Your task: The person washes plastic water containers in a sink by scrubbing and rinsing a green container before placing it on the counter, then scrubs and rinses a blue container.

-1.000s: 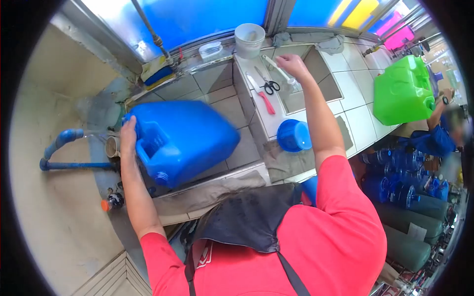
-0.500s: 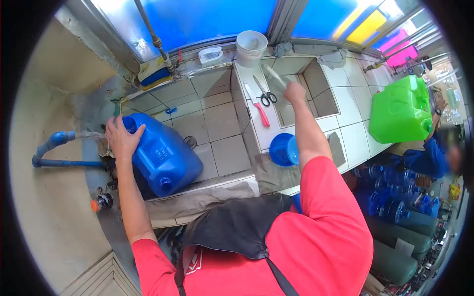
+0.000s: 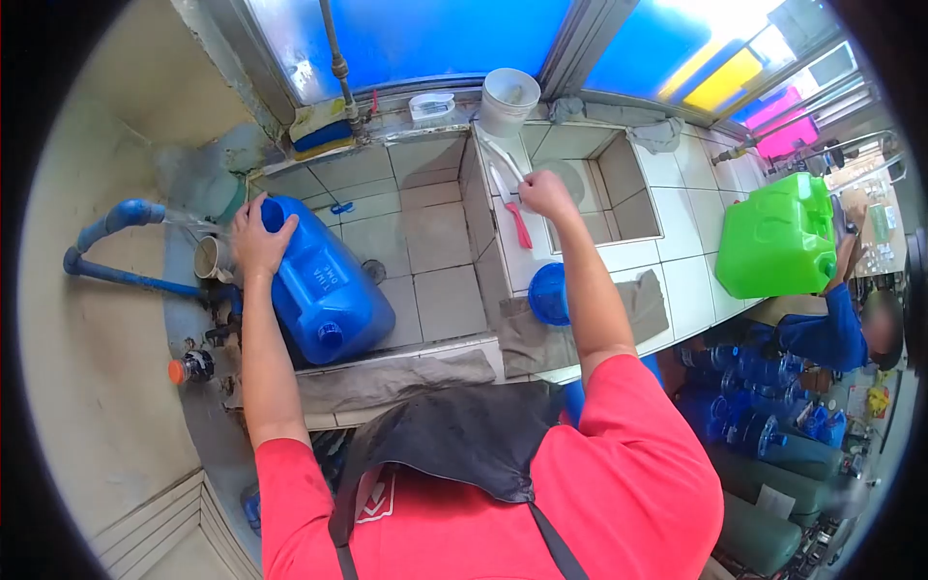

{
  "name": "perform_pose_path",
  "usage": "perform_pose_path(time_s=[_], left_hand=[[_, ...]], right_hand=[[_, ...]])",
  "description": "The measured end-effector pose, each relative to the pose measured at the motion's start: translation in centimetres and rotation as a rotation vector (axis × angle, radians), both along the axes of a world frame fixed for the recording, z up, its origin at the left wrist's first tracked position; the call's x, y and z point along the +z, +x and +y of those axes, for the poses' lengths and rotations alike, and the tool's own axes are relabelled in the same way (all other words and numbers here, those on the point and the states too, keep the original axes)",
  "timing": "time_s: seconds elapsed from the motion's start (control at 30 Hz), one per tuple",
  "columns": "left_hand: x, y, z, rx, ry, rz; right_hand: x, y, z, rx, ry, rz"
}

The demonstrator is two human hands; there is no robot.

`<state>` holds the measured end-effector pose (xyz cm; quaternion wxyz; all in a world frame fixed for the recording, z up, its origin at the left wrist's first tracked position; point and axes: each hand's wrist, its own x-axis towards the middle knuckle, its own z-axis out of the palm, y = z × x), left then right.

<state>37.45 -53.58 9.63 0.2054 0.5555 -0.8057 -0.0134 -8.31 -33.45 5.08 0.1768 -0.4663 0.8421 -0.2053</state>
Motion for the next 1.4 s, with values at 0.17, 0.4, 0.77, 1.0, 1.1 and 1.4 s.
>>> perform_pose_path(time_s=[0.17, 0.4, 0.77, 1.0, 1.1, 1.4], left_hand=[[0.5, 1.6, 0.2, 0.018, 0.042, 0.046], [0.3, 0.8, 0.9, 0.114, -0.022, 0.048], [-4.7, -0.8, -0.4, 0.327, -0.097, 0.037], [-1.1, 0.2, 0.1, 0.267, -0.014, -0.064], [-0.4, -1.2, 0.6, 0.405, 0.023, 0.126], [0.1, 1.6, -2.6, -0.335, 0.863, 1.269]], right_hand=[[-0.5, 1.7, -1.0, -0.082, 0.042, 0.302], [3.9, 7.3, -4.4, 0.025, -0.233, 0.549], [13.9, 36.4, -18.4, 0.454, -0.137, -1.353], [12.4, 34.0, -14.1, 0.658, -0.085, 0.192], [7.8, 31.7, -12.5, 0.761, 0.234, 0.159], [5.6, 21.8, -2.7, 0.268, -0.194, -0.016]])
